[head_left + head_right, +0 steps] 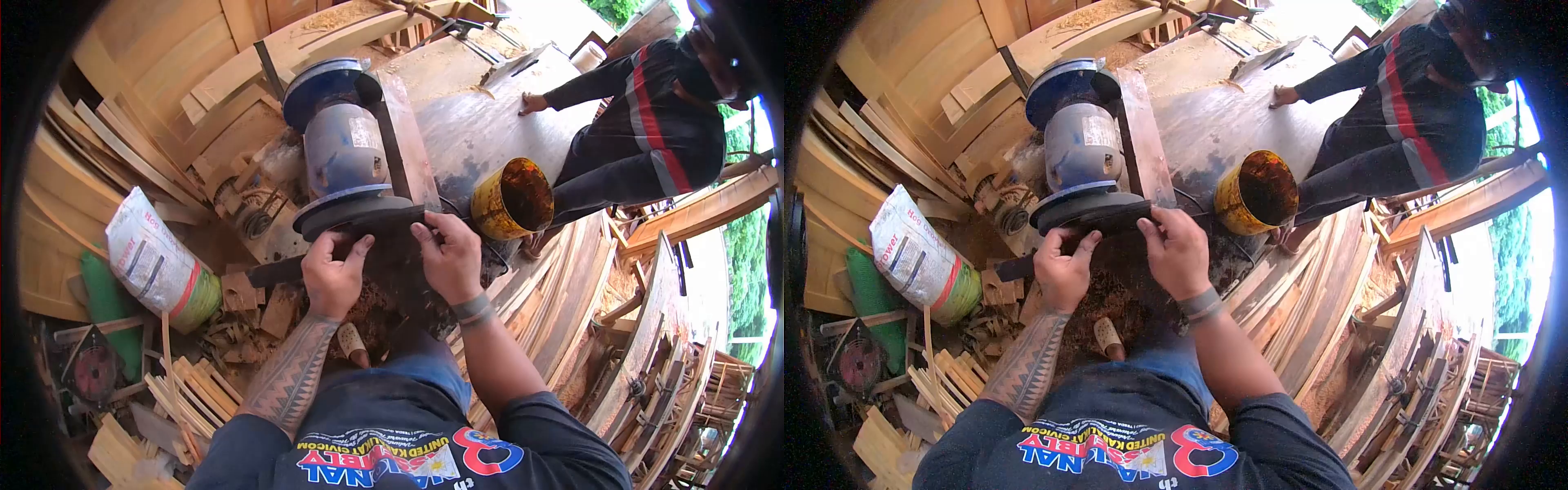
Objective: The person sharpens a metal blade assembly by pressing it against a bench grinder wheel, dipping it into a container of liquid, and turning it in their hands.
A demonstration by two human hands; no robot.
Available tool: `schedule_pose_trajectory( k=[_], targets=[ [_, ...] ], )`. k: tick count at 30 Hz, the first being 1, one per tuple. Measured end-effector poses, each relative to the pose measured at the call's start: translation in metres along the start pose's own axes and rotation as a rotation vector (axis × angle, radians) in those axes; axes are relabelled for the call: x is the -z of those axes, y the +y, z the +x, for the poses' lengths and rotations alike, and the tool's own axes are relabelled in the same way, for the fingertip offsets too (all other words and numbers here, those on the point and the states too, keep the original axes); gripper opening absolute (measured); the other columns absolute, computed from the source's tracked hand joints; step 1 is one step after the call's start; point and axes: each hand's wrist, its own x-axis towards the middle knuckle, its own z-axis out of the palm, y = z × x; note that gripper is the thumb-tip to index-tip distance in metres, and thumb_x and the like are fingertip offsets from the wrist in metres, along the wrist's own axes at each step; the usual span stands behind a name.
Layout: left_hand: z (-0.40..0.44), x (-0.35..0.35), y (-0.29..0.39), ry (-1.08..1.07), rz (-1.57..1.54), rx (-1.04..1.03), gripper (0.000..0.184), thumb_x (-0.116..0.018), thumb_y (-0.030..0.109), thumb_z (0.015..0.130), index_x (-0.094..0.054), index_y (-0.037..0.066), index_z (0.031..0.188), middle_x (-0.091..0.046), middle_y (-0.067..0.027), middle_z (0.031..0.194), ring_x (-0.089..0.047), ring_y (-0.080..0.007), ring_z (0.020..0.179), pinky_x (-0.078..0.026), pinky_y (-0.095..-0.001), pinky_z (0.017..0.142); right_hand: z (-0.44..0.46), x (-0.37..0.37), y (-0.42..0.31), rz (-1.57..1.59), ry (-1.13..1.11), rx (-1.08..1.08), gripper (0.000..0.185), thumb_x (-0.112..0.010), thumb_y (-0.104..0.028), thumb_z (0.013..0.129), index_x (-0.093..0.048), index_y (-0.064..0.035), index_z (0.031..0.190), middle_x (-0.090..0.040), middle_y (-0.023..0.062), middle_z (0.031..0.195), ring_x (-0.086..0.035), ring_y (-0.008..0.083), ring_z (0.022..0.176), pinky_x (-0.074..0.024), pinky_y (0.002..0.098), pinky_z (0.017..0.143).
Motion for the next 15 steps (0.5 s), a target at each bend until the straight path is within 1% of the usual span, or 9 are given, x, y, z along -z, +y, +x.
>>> schedule_pose_trajectory(
  k=[1,2,3,4,5,6,9,12,15],
  targets=[
    [0.000,0.003,-0.003,0.024,0.006,-0.020,0.033,-0.093,0.024,0.091,-0.075,-0.003,0.096,-0.079,-0.0185,0.087,-0.076,-0.0261,0.078,-0.058,-0.0388,0.074,0.000,-0.003,-0.003,0.001,0.002,0.011,0.023,-0.082,-0.017,0.096,-0.076,0.0002,0.112,-0.074,0.0185,0.095,-0.072,0.0351,0.080,-0.0587,0.0425,0.074],
    [-0.001,0.006,-0.012,0.022,0.013,-0.008,0.034,-0.093,0.024,0.091,-0.075,-0.003,0.097,-0.079,-0.0184,0.088,-0.076,-0.0269,0.078,-0.058,-0.0388,0.076,-0.001,-0.007,-0.006,0.001,0.003,0.021,0.023,-0.082,-0.016,0.096,-0.076,0.0002,0.111,-0.074,0.0187,0.096,-0.072,0.0358,0.081,-0.0588,0.0428,0.075],
    [-0.001,0.009,-0.011,0.026,0.015,-0.002,0.034,-0.093,0.025,0.091,-0.075,-0.003,0.097,-0.079,-0.0184,0.088,-0.075,-0.0268,0.078,-0.058,-0.0386,0.076,-0.002,-0.010,-0.008,0.001,0.004,0.030,0.023,-0.081,-0.016,0.097,-0.076,0.0002,0.111,-0.074,0.0189,0.096,-0.072,0.0366,0.082,-0.0589,0.0431,0.075],
    [0.000,0.013,-0.007,0.029,0.016,0.006,0.034,-0.093,0.025,0.091,-0.074,-0.003,0.097,-0.078,-0.0185,0.088,-0.075,-0.0267,0.078,-0.058,-0.0385,0.076,-0.002,-0.013,-0.008,-0.001,0.020,0.064,0.022,-0.081,-0.016,0.097,-0.076,0.0004,0.110,-0.074,0.0196,0.097,-0.072,0.0392,0.084,-0.0589,0.0442,0.076],
    [0.000,0.017,-0.004,0.033,0.019,0.013,0.034,-0.093,0.025,0.091,-0.074,-0.003,0.097,-0.078,-0.0185,0.088,-0.075,-0.0266,0.078,-0.058,-0.0383,0.076,-0.003,-0.017,-0.010,0.018,0.023,0.058,0.022,-0.081,-0.016,0.097,-0.076,0.0005,0.110,-0.074,0.0198,0.098,-0.073,0.0398,0.085,-0.0588,0.0446,0.077],
    [0.001,0.022,-0.001,0.045,0.072,-0.021,0.034,-0.093,0.025,0.091,-0.075,-0.003,0.098,-0.079,-0.0177,0.088,-0.075,-0.0259,0.078,-0.058,-0.0380,0.076,-0.004,-0.020,-0.013,0.037,0.025,0.054,0.021,-0.081,-0.015,0.097,-0.076,0.0006,0.110,-0.074,0.0201,0.098,-0.073,0.0404,0.086,-0.0587,0.0450,0.077],
    [0.001,0.029,-0.008,0.041,0.047,0.023,0.034,-0.093,0.024,0.090,-0.075,-0.003,0.099,-0.079,-0.0164,0.088,-0.074,-0.0239,0.078,-0.058,-0.0372,0.077,-0.006,-0.027,-0.018,0.044,0.013,0.044,0.020,-0.080,-0.015,0.097,-0.075,0.0005,0.109,-0.074,0.0200,0.098,-0.072,0.0409,0.088,-0.0581,0.0460,0.077],
    [-0.001,0.038,-0.017,0.023,0.070,0.043,0.038,-0.093,0.027,0.094,-0.074,-0.004,0.104,-0.076,-0.0087,0.092,-0.067,-0.0149,0.085,-0.056,-0.0335,0.080,-0.010,-0.034,-0.021,0.037,0.013,0.059,0.020,-0.080,-0.015,0.097,-0.074,0.0001,0.108,-0.073,0.0196,0.097,-0.072,0.0411,0.088,-0.0577,0.0463,0.077],
    [0.002,0.044,-0.015,0.048,0.017,0.008,0.033,-0.093,0.022,0.092,-0.075,-0.005,0.101,-0.079,-0.0141,0.090,-0.072,-0.0196,0.081,-0.058,-0.0354,0.079,-0.011,-0.039,-0.027,0.038,0.006,0.078,0.019,-0.080,-0.014,0.097,-0.073,-0.0002,0.107,-0.072,0.0194,0.096,-0.072,0.0416,0.088,-0.0574,0.0471,0.076]
  ],
)
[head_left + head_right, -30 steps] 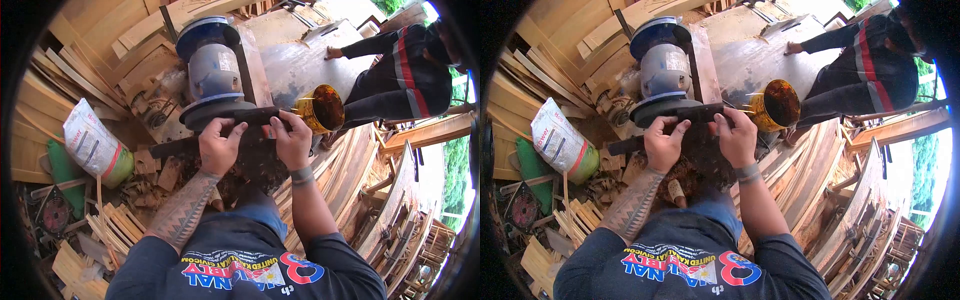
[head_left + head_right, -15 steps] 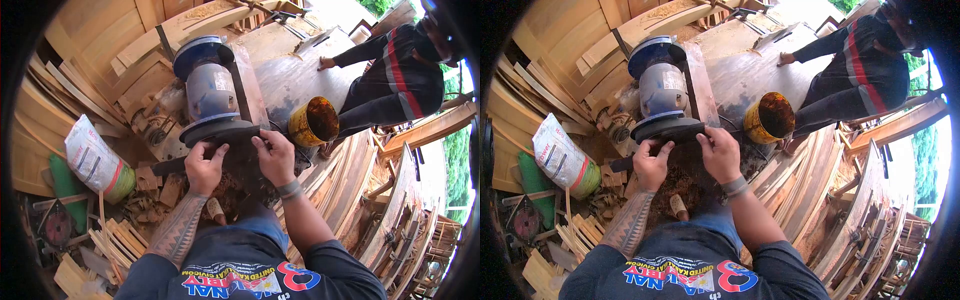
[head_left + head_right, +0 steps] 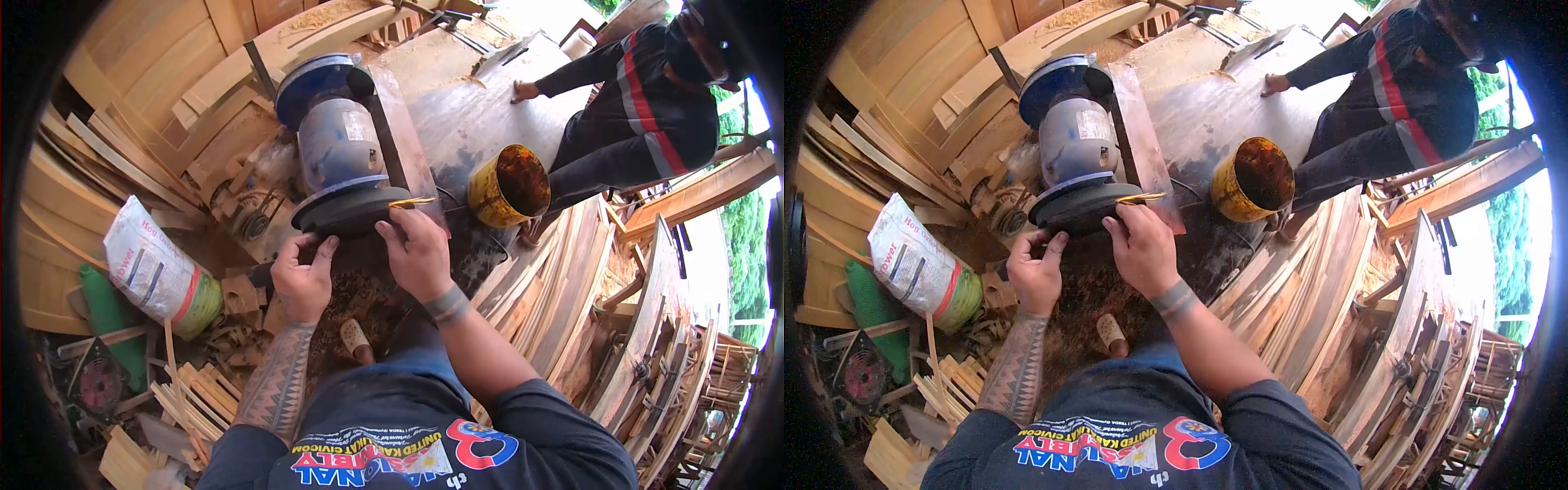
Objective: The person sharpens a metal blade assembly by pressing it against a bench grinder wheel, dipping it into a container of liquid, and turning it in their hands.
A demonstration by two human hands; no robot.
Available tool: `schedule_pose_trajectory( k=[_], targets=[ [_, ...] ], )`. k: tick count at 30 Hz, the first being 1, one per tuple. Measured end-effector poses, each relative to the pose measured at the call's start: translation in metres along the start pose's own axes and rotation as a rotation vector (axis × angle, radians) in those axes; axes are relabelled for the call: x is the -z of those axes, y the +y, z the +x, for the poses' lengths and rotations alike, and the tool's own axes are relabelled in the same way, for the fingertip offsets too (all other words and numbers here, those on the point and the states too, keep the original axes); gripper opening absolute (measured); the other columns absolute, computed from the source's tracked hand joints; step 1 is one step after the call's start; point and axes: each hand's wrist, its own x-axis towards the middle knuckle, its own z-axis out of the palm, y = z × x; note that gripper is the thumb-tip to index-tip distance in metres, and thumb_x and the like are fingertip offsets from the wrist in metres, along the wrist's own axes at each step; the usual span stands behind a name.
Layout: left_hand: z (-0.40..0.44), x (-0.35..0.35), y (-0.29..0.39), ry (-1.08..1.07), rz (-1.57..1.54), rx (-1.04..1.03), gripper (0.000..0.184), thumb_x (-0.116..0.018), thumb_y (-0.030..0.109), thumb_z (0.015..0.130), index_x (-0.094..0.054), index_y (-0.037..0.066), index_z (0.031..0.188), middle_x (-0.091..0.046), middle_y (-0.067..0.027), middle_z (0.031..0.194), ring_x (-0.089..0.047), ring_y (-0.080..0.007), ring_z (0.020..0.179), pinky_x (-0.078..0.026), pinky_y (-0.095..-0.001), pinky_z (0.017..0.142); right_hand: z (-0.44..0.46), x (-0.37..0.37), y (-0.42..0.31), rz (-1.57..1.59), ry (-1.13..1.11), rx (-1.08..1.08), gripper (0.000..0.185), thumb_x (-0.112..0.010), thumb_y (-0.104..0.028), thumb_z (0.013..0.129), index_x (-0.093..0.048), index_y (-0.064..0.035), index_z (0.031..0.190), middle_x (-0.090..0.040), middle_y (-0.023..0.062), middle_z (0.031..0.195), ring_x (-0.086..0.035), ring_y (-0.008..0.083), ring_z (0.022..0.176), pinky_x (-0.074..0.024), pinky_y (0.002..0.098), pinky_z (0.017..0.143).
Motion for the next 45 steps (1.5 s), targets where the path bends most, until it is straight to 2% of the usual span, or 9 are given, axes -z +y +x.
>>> schedule_pose_trajectory(
  k=[5,18,24,25,28,34,38,41,45],
  targets=[
    [0.000,0.007,-0.009,0.011,0.005,-0.009,0.034,-0.092,0.022,0.093,-0.075,-0.005,0.104,-0.079,-0.0133,0.094,-0.072,-0.0187,0.084,-0.058,-0.0352,0.080,-0.002,-0.009,-0.002,-0.001,0.012,0.026,0.021,-0.083,-0.013,0.095,-0.073,0.0019,0.107,-0.073,0.0196,0.095,-0.072,0.0377,0.082,-0.0566,0.0447,0.074],
    [0.002,0.010,-0.002,-0.014,0.013,0.031,0.036,-0.092,0.025,0.093,-0.075,-0.004,0.105,-0.078,-0.0130,0.098,-0.072,-0.0181,0.090,-0.058,-0.0344,0.084,0.000,-0.006,-0.004,0.002,0.011,0.008,0.019,-0.080,-0.014,0.097,-0.073,-0.0002,0.107,-0.074,0.0201,0.100,-0.073,0.0427,0.090,-0.0586,0.0467,0.077],
    [0.001,-0.009,0.003,-0.009,0.008,0.002,0.036,-0.094,0.026,0.091,-0.075,-0.003,0.102,-0.079,-0.0131,0.092,-0.074,-0.0216,0.083,-0.059,-0.0354,0.081,0.002,0.006,0.008,-0.011,0.021,-0.028,0.022,-0.081,-0.016,0.097,-0.075,0.0006,0.109,-0.075,0.0203,0.098,-0.074,0.0417,0.090,-0.0587,0.0471,0.079],
    [0.003,-0.011,0.000,0.005,0.050,-0.100,0.036,-0.094,0.026,0.090,-0.076,-0.003,0.100,-0.079,-0.0146,0.090,-0.075,-0.0239,0.080,-0.059,-0.0365,0.078,0.003,0.009,0.008,-0.003,0.013,-0.058,0.022,-0.081,-0.017,0.097,-0.075,0.0004,0.110,-0.076,0.0202,0.098,-0.074,0.0405,0.088,-0.0589,0.0459,0.079],
    [0.002,-0.021,-0.002,-0.036,0.031,-0.049,0.036,-0.094,0.026,0.090,-0.076,-0.003,0.099,-0.079,-0.0174,0.090,-0.076,-0.0257,0.082,-0.059,-0.0377,0.078,0.003,0.015,0.019,-0.025,0.052,-0.007,0.024,-0.082,-0.017,0.096,-0.076,0.0007,0.111,-0.075,0.0199,0.098,-0.074,0.0375,0.084,-0.0588,0.0437,0.077],
    [-0.001,-0.044,0.009,-0.039,0.001,-0.079,0.034,-0.094,0.026,0.089,-0.076,-0.002,0.098,-0.079,-0.0171,0.088,-0.076,-0.0298,0.080,-0.059,-0.0398,0.077,0.008,0.035,0.024,-0.013,0.050,-0.130,0.025,-0.083,-0.016,0.095,-0.077,0.0015,0.111,-0.076,0.0200,0.096,-0.073,0.0339,0.080,-0.0585,0.0412,0.074],
    [0.000,-0.054,0.023,-0.022,0.015,-0.134,0.031,-0.093,0.022,0.091,-0.077,-0.003,0.097,-0.078,-0.0162,0.087,-0.075,-0.0242,0.076,-0.058,-0.0359,0.072,0.005,0.038,0.041,0.058,0.059,-0.234,0.024,-0.083,-0.012,0.096,-0.079,0.0036,0.114,-0.079,0.0156,0.088,-0.074,0.0181,0.075,-0.0582,0.0322,0.073],
    [0.000,-0.063,0.027,-0.059,-0.043,-0.126,0.030,-0.093,0.020,0.091,-0.077,-0.004,0.097,-0.078,-0.0152,0.085,-0.073,-0.0209,0.072,-0.057,-0.0339,0.068,0.009,0.051,0.031,0.088,0.032,-0.274,0.023,-0.080,-0.014,0.097,-0.078,0.0027,0.113,-0.078,0.0183,0.092,-0.076,0.0261,0.076,-0.0589,0.0363,0.073],
    [-0.002,-0.069,0.034,-0.105,-0.034,-0.059,0.032,-0.094,0.022,0.091,-0.078,-0.004,0.099,-0.081,-0.0152,0.090,-0.076,-0.0180,0.081,-0.059,-0.0334,0.076,0.013,0.059,0.032,0.056,0.073,-0.226,0.022,-0.080,-0.012,0.097,-0.078,0.0022,0.114,-0.078,0.0176,0.091,-0.077,0.0242,0.077,-0.0591,0.0354,0.072]
  ],
)
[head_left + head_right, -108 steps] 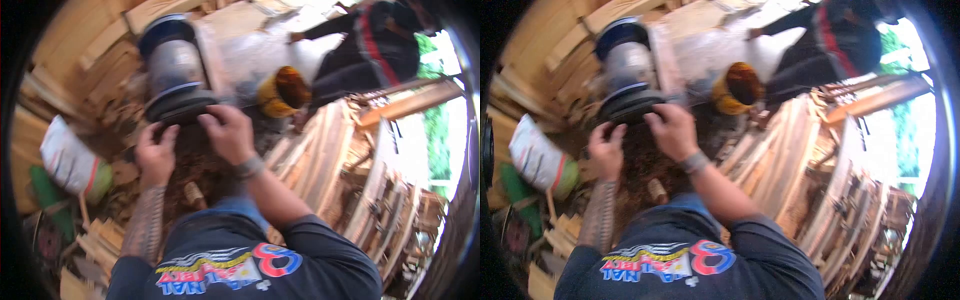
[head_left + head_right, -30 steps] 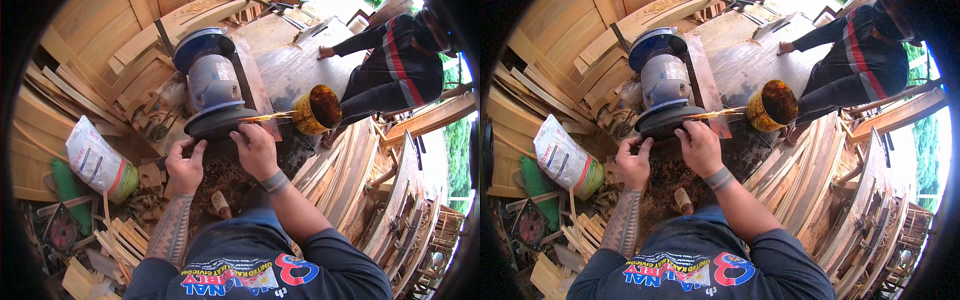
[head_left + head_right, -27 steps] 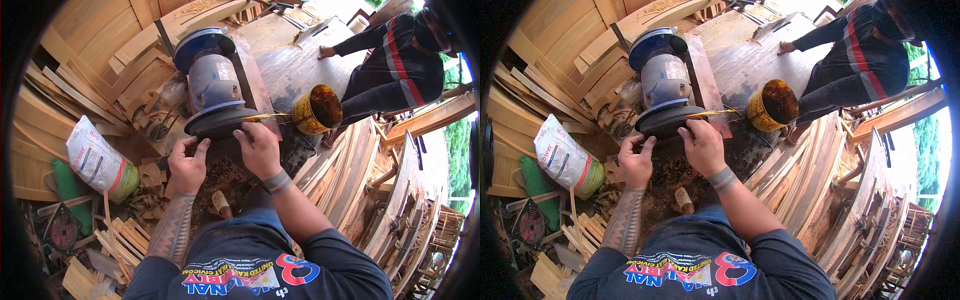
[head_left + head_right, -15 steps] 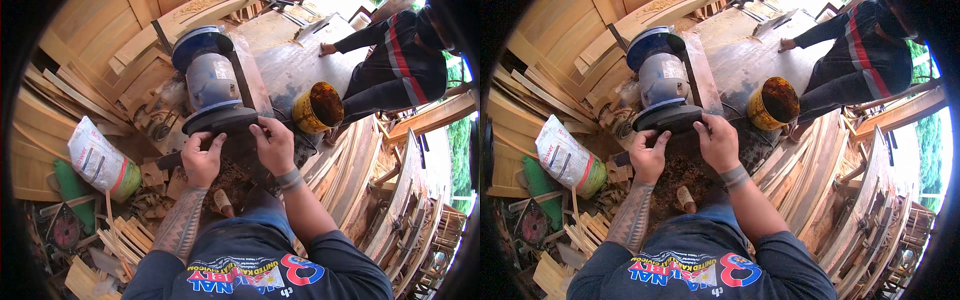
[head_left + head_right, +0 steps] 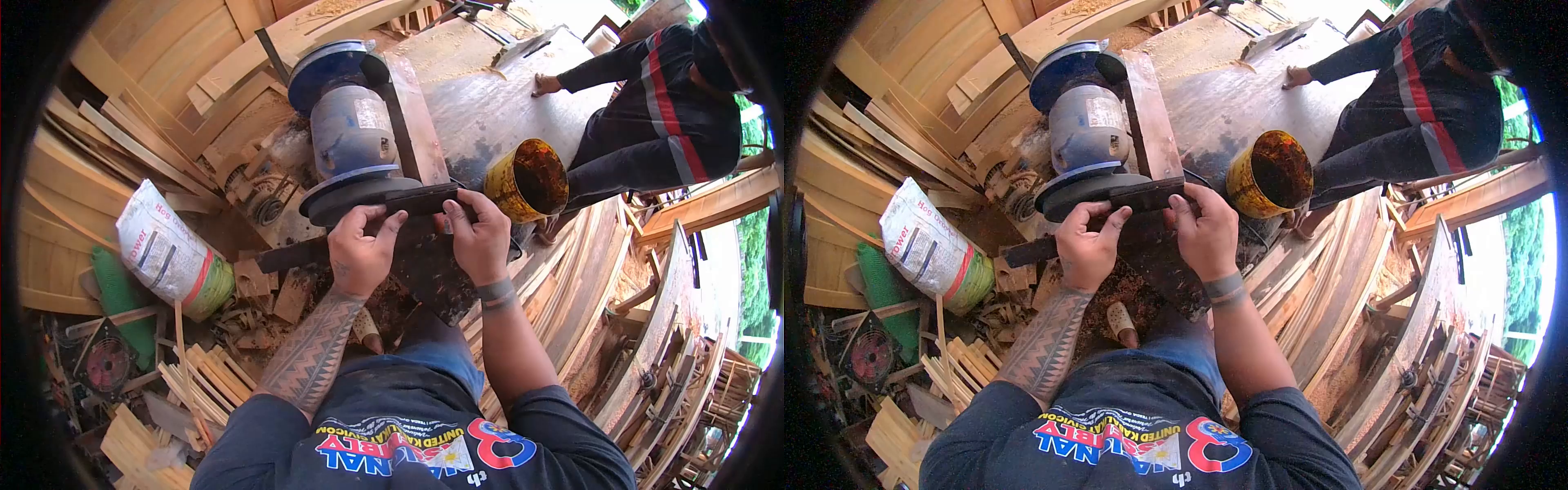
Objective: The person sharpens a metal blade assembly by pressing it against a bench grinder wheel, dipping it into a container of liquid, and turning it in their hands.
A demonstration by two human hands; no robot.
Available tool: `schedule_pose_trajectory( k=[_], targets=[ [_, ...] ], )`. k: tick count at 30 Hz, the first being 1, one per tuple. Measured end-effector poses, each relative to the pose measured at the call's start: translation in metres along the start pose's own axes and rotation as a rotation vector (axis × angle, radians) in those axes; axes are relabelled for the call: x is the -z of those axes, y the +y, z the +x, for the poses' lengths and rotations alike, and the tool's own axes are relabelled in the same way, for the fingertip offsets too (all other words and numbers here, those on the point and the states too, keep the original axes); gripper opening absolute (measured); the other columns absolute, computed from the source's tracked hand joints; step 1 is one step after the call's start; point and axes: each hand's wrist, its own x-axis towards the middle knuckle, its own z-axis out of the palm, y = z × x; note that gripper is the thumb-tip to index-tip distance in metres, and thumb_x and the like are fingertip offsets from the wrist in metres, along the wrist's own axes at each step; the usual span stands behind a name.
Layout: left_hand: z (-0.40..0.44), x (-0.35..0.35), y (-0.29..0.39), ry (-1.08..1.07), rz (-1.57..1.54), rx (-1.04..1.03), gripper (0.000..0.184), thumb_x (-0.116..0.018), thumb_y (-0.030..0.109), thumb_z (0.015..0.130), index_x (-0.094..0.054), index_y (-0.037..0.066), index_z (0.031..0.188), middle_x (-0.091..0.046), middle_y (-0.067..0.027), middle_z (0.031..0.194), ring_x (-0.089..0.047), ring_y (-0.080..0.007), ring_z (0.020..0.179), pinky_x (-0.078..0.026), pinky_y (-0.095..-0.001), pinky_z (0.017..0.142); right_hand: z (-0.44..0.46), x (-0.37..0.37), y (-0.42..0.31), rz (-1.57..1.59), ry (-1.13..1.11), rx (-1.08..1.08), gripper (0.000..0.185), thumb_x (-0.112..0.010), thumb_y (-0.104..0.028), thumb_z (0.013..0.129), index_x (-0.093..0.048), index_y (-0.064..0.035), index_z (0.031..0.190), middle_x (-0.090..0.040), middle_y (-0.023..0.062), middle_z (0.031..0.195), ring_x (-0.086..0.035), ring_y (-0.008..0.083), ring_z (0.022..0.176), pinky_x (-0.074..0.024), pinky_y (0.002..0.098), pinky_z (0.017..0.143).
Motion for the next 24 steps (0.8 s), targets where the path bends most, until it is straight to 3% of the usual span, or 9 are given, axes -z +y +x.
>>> schedule_pose_trajectory(
  k=[5,8,11,14,24],
  targets=[
    [0.000,0.003,0.002,-0.011,0.048,0.022,0.032,-0.094,0.024,0.091,-0.078,-0.004,0.098,-0.081,-0.0160,0.090,-0.076,-0.0196,0.081,-0.059,-0.0339,0.076,0.000,-0.004,0.014,-0.020,0.012,0.060,0.024,-0.082,-0.013,0.096,-0.078,0.0023,0.114,-0.077,0.0177,0.091,-0.076,0.0267,0.077,-0.0591,0.0362,0.073],
    [-0.002,0.009,-0.002,-0.006,0.044,0.055,0.033,-0.094,0.025,0.091,-0.078,-0.003,0.098,-0.081,-0.0156,0.090,-0.076,-0.0197,0.081,-0.058,-0.0342,0.076,-0.003,-0.010,0.017,0.035,-0.028,-0.033,0.026,-0.084,-0.012,0.096,-0.079,0.0046,0.115,-0.080,0.0137,0.088,-0.074,0.0132,0.076,-0.0584,0.0308,0.073],
    [-0.001,0.016,-0.002,0.037,0.090,-0.021,0.029,-0.094,0.022,0.090,-0.077,-0.002,0.095,-0.078,-0.0157,0.082,-0.074,-0.0227,0.070,-0.058,-0.0353,0.067,-0.004,-0.013,0.011,-0.044,-0.024,0.051,0.026,-0.085,-0.012,0.095,-0.079,0.0044,0.114,-0.079,0.0136,0.087,-0.071,0.0148,0.073,-0.0577,0.0313,0.071],
    [-0.002,0.023,-0.015,0.056,0.070,-0.057,0.030,-0.094,0.022,0.090,-0.077,-0.002,0.095,-0.079,-0.0170,0.085,-0.077,-0.0258,0.075,-0.059,-0.0369,0.071,-0.007,-0.021,0.003,-0.023,-0.040,0.063,0.027,-0.083,-0.017,0.095,-0.077,0.0023,0.113,-0.076,0.0201,0.097,-0.074,0.0329,0.079,-0.0588,0.0401,0.074],
    [-0.003,0.060,-0.028,0.077,0.113,-0.034,0.033,-0.094,0.023,0.089,-0.077,-0.003,0.099,-0.080,-0.0192,0.089,-0.079,-0.0290,0.081,-0.060,-0.0380,0.077,-0.017,-0.048,-0.011,-0.032,-0.074,0.151,0.024,-0.083,-0.017,0.095,-0.076,0.0005,0.110,-0.077,0.0204,0.101,-0.075,0.0390,0.090,-0.0601,0.0435,0.080]
  ],
)
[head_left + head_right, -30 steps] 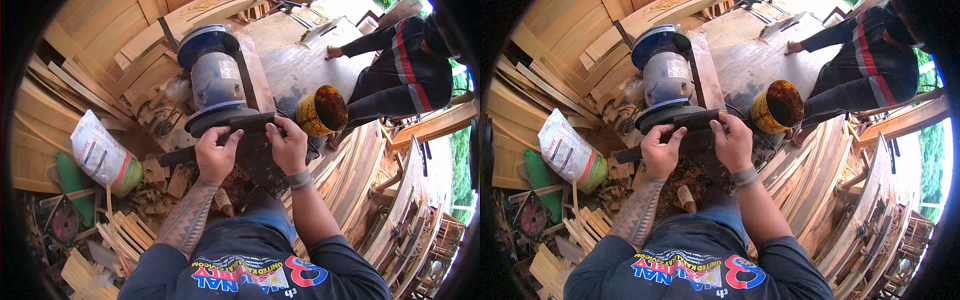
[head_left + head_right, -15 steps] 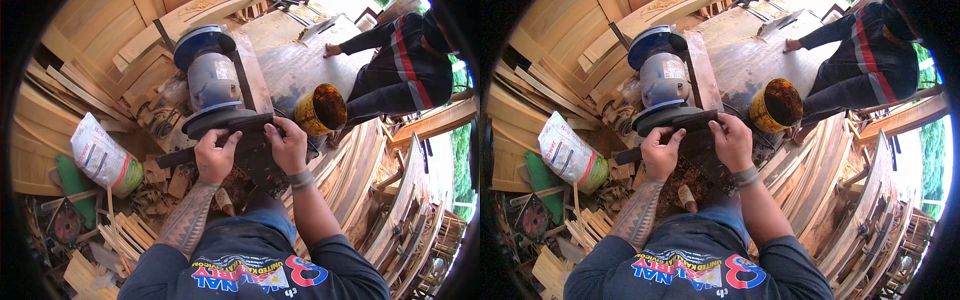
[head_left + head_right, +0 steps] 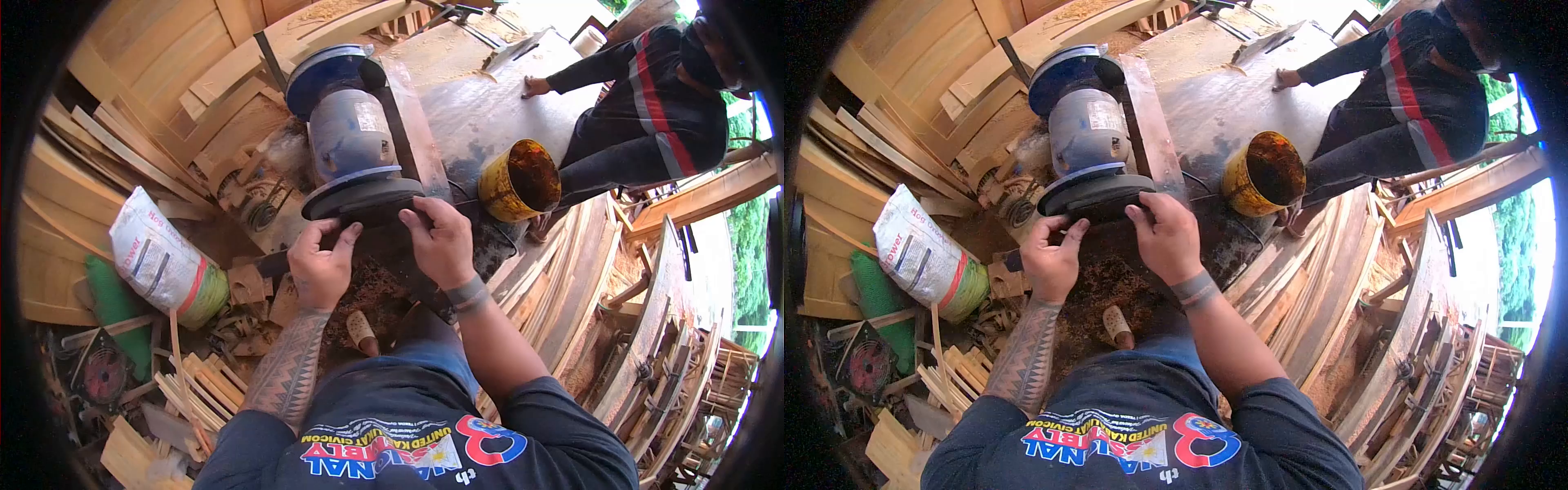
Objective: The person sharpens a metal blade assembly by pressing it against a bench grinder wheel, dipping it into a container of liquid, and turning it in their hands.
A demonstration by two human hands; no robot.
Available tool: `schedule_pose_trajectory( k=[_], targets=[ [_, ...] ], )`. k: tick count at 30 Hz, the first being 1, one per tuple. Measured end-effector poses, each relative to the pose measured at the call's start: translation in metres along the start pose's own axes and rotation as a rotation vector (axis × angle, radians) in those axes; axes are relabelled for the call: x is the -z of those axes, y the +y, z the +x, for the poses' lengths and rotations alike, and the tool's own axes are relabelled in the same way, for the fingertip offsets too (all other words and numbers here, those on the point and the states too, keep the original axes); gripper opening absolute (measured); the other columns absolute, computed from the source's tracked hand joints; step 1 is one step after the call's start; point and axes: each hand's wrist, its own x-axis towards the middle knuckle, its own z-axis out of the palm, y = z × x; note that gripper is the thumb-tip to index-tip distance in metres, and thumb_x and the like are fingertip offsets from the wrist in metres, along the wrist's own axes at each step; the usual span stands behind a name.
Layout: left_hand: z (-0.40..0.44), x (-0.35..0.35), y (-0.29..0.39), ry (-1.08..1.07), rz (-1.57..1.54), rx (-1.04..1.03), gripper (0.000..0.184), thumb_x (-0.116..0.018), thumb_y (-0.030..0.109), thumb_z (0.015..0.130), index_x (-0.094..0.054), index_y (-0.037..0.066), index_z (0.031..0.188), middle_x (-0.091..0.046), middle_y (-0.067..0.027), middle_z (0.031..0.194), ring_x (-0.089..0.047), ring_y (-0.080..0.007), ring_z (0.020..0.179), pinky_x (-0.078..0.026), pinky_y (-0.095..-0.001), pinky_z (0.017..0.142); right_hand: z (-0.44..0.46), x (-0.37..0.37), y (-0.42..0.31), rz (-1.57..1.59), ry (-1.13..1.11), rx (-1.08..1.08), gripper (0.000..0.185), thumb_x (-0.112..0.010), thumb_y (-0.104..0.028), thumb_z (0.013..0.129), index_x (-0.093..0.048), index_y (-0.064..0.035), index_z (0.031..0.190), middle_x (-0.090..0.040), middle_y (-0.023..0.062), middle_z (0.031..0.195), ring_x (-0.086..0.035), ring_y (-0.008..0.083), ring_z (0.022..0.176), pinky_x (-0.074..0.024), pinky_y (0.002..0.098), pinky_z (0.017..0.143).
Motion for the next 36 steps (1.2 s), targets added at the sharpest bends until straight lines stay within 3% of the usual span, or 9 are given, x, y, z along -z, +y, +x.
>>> schedule_pose_trajectory(
  k=[5,8,13,17,20,23,26,36],
  targets=[
    [0.001,0.013,0.000,0.002,-0.035,0.051,0.032,-0.094,0.023,0.090,-0.077,-0.002,0.100,-0.080,-0.0181,0.090,-0.078,-0.0282,0.082,-0.060,-0.0385,0.078,-0.002,-0.009,-0.010,-0.029,-0.001,0.045,0.022,-0.083,-0.016,0.096,-0.075,0.0007,0.108,-0.077,0.0208,0.102,-0.075,0.0413,0.093,-0.0597,0.0456,0.082],
    [0.000,0.017,-0.009,0.011,0.000,-0.024,0.034,-0.092,0.023,0.093,-0.076,-0.005,0.103,-0.079,-0.0107,0.096,-0.070,-0.0142,0.085,-0.057,-0.0315,0.080,-0.002,-0.012,-0.014,-0.039,0.014,0.080,0.022,-0.082,-0.016,0.096,-0.075,0.0005,0.107,-0.077,0.0209,0.101,-0.075,0.0417,0.093,-0.0596,0.0465,0.082],
    [0.002,0.025,-0.011,0.011,-0.020,-0.005,0.033,-0.093,0.022,0.093,-0.076,-0.005,0.104,-0.079,-0.0101,0.096,-0.069,-0.0129,0.086,-0.057,-0.0305,0.080,-0.005,-0.020,-0.015,-0.057,0.000,0.063,0.027,-0.085,-0.018,0.094,-0.077,0.0024,0.108,-0.078,0.0205,0.099,-0.076,0.0368,0.086,-0.0591,0.0425,0.077],
    [0.001,0.030,-0.012,-0.003,-0.009,0.029,0.032,-0.092,0.020,0.094,-0.075,-0.005,0.103,-0.078,-0.0088,0.095,-0.068,-0.0128,0.086,-0.057,-0.0308,0.080,-0.007,-0.023,-0.019,-0.057,-0.011,0.060,0.024,-0.084,-0.018,0.094,-0.076,0.0014,0.107,-0.077,0.0206,0.098,-0.075,0.0390,0.087,-0.0588,0.0443,0.077],
    [0.001,0.031,-0.018,0.014,-0.057,0.043,0.032,-0.092,0.022,0.092,-0.075,-0.003,0.100,-0.080,-0.0151,0.092,-0.076,-0.0235,0.082,-0.059,-0.0361,0.079,-0.006,-0.025,-0.022,-0.049,-0.033,0.060,0.019,-0.081,-0.015,0.096,-0.074,-0.0006,0.105,-0.075,0.0208,0.097,-0.073,0.0430,0.089,-0.0585,0.0480,0.077],
    [0.001,0.034,-0.018,0.014,-0.108,0.046,0.032,-0.092,0.022,0.092,-0.075,-0.003,0.101,-0.080,-0.0143,0.092,-0.076,-0.0221,0.082,-0.059,-0.0355,0.080,-0.007,-0.028,-0.024,-0.039,-0.032,0.072,0.019,-0.081,-0.016,0.096,-0.073,-0.0009,0.104,-0.074,0.0203,0.096,-0.073,0.0425,0.088,-0.0583,0.0482,0.077],
    [0.000,0.039,-0.016,-0.012,-0.071,0.059,0.031,-0.090,0.021,0.096,-0.074,-0.005,0.104,-0.076,-0.0073,0.096,-0.067,-0.0119,0.088,-0.056,-0.0308,0.082,-0.007,-0.032,-0.026,-0.029,-0.024,0.103,0.019,-0.081,-0.016,0.096,-0.073,-0.0010,0.103,-0.073,0.0197,0.095,-0.072,0.0423,0.087,-0.0580,0.0483,0.076],
    [0.001,0.039,-0.011,-0.005,-0.020,0.049,0.034,-0.092,0.023,0.095,-0.074,-0.005,0.106,-0.078,-0.0088,0.097,-0.069,-0.0142,0.088,-0.057,-0.0312,0.083,-0.005,-0.028,-0.026,-0.044,-0.021,0.099,0.020,-0.082,-0.016,0.095,-0.073,-0.0011,0.105,-0.074,0.0201,0.096,-0.073,0.0425,0.088,-0.0584,0.0480,0.077]
  ],
)
